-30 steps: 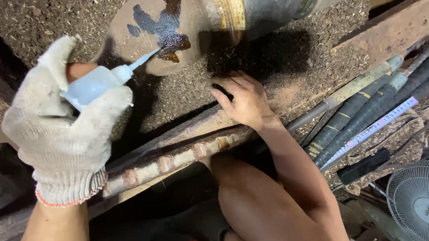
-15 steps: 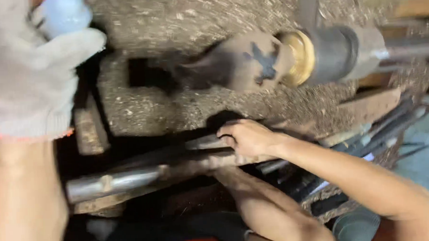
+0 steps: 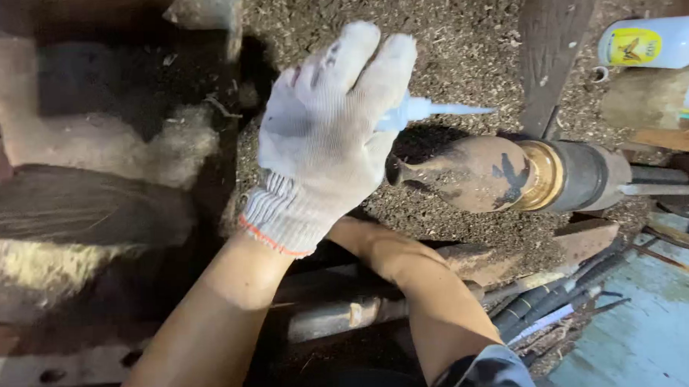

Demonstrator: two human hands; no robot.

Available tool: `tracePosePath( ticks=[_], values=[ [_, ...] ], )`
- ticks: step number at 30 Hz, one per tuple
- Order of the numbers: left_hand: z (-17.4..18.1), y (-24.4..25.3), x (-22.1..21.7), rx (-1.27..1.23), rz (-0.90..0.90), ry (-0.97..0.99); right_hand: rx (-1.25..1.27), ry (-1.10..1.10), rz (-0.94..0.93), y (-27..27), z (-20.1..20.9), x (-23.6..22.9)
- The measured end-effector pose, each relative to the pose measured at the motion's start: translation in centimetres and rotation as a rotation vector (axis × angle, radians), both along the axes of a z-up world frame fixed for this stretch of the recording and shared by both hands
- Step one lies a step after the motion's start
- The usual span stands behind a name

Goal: The person holds a small squeeze bottle and drips liquid onto a teardrop-shaped workpiece mounted on a rotating spindle, steadying the object with the other hand and turning it by hand between applications to coat different spots on its surface.

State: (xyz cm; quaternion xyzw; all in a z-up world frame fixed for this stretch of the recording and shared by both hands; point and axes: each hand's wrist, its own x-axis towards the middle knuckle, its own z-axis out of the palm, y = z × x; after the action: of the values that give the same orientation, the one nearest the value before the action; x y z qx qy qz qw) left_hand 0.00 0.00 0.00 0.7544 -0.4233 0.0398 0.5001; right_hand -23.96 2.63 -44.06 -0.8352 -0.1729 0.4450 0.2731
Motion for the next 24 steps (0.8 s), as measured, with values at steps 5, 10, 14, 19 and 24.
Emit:
tracePosePath(
  ticks=[5,10,14,19,24],
  values=[
    [0.5,-0.5,0.0,0.033,-0.110,-0.004,-0.125,0.042,0.033,-3.4,4.2,-0.5],
    [1.4,-1.3,-0.3,0.189,-0.034,-0.153,-0.263,0.074,0.070,-9.9,11.5,-1.3],
    [1.4,-1.8,-0.6,0.155,-0.102,0.155,-0.050,-0.144,-0.368,-12.8,27.5,-1.8],
    [2.8,-2.2,-0.4,0.378,-0.056,-0.089,0.000,-0.579,-0.497,-19.8,40.6,-7.5],
    [-2.3,-2.4,0.9,0.503,-0.111,0.096,-0.098,-1.263,-0.866,-24.2,36.6,-9.6]
  ],
)
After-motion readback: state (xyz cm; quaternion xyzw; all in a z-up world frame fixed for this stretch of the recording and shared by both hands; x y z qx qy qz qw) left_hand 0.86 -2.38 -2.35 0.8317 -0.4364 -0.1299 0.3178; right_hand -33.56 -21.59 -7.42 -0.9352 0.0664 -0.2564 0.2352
